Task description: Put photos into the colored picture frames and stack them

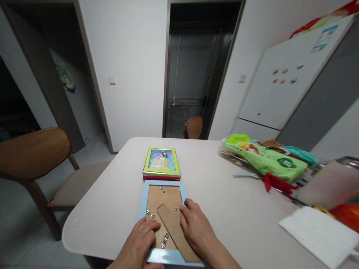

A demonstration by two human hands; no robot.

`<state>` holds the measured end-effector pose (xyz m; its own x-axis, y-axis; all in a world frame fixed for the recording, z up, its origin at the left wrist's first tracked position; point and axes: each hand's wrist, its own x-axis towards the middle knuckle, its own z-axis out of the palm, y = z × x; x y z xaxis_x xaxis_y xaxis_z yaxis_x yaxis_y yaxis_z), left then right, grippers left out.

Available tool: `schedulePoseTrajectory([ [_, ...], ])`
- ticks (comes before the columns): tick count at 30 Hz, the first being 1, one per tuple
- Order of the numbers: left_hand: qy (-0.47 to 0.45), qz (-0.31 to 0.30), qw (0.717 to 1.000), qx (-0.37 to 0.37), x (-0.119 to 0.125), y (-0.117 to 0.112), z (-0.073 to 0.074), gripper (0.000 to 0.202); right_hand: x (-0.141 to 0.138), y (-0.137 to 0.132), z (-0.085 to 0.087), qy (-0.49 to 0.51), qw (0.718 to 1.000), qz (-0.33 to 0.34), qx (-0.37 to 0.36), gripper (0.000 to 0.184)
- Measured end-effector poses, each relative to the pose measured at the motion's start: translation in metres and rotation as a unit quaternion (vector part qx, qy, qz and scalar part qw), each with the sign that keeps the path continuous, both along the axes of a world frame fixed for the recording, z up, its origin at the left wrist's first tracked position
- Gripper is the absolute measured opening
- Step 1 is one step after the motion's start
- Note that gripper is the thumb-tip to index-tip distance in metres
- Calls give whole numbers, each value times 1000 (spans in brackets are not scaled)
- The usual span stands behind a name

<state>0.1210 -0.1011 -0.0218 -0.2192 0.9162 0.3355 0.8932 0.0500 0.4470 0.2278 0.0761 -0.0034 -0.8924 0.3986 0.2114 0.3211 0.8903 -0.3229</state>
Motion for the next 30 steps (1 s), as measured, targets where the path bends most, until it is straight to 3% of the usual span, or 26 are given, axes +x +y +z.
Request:
schedulePoseTrajectory([
  [5,3,-18,999,47,-2,-2,-3,38,-5,-12,5,28,998,24,50,28],
  [9,-24,-50,996,64,-4,-5,-3,31,-31,-38,11,26,993,117,-10,29],
  [14,-61,-76,994,43,-7,-8,-1,33,-52,-50,13,1,988,151,-36,26],
  [24,-83,-75,993,29,-6,-9,6,33,-50,-47,8,11,989,127,-79,36],
  [30,-78,-53,995,18,-9,-13,4,32,-33,-41,19,23,981,157,-109,35],
])
